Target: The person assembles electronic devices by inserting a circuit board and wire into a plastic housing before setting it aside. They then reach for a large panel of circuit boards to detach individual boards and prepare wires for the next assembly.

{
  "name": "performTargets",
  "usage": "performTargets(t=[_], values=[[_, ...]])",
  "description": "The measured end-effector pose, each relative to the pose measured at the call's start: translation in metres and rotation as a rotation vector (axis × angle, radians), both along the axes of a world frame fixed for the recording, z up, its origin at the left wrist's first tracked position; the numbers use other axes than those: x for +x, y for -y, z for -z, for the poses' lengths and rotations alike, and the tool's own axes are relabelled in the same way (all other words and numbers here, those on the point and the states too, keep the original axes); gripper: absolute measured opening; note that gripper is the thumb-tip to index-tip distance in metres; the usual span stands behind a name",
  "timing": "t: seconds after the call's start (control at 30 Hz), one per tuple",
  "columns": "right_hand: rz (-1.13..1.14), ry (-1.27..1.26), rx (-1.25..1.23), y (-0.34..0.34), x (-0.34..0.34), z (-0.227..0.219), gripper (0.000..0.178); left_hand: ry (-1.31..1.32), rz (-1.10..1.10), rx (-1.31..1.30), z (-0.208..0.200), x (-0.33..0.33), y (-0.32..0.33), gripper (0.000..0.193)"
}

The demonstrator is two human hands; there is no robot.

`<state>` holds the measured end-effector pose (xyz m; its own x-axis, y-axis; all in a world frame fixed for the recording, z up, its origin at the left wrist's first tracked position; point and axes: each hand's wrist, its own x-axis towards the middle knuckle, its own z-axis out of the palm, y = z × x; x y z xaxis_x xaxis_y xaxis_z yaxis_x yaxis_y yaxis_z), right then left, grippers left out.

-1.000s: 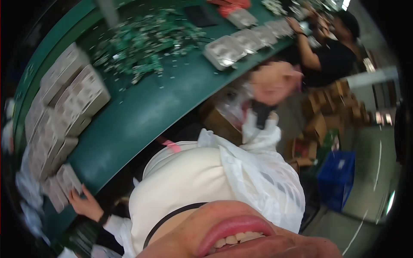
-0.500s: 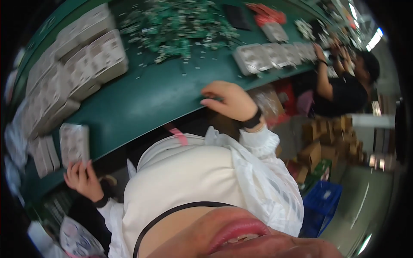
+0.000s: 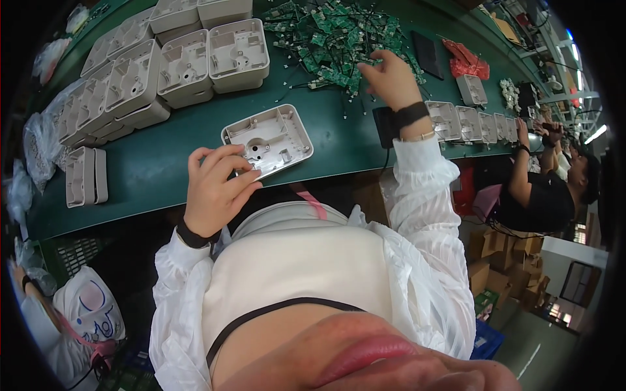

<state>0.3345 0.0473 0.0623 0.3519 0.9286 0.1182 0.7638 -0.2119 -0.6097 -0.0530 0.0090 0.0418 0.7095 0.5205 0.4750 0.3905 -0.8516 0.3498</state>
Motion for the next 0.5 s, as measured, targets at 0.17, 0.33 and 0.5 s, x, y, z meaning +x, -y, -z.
performTargets(t=[0.17, 0.33, 0.5], values=[[0.132, 0.162, 0.214, -0.034, 0.038, 0.005, 0.053, -0.023, -0.015, 0.025, 0.011, 0.006, -0.003, 0.022], [0.152, -0.186, 0.165, -0.094, 0.07, -0.005, 0.042, -0.023, -0.016, 0.0, 0.013, 0.007, 0.0, 0.022], [-0.307, -1.246, 0.082, -0.147, 0.149, 0.009, 0.025, -0.012, -0.004, -0.048, 0.022, 0.008, 0.001, 0.029]])
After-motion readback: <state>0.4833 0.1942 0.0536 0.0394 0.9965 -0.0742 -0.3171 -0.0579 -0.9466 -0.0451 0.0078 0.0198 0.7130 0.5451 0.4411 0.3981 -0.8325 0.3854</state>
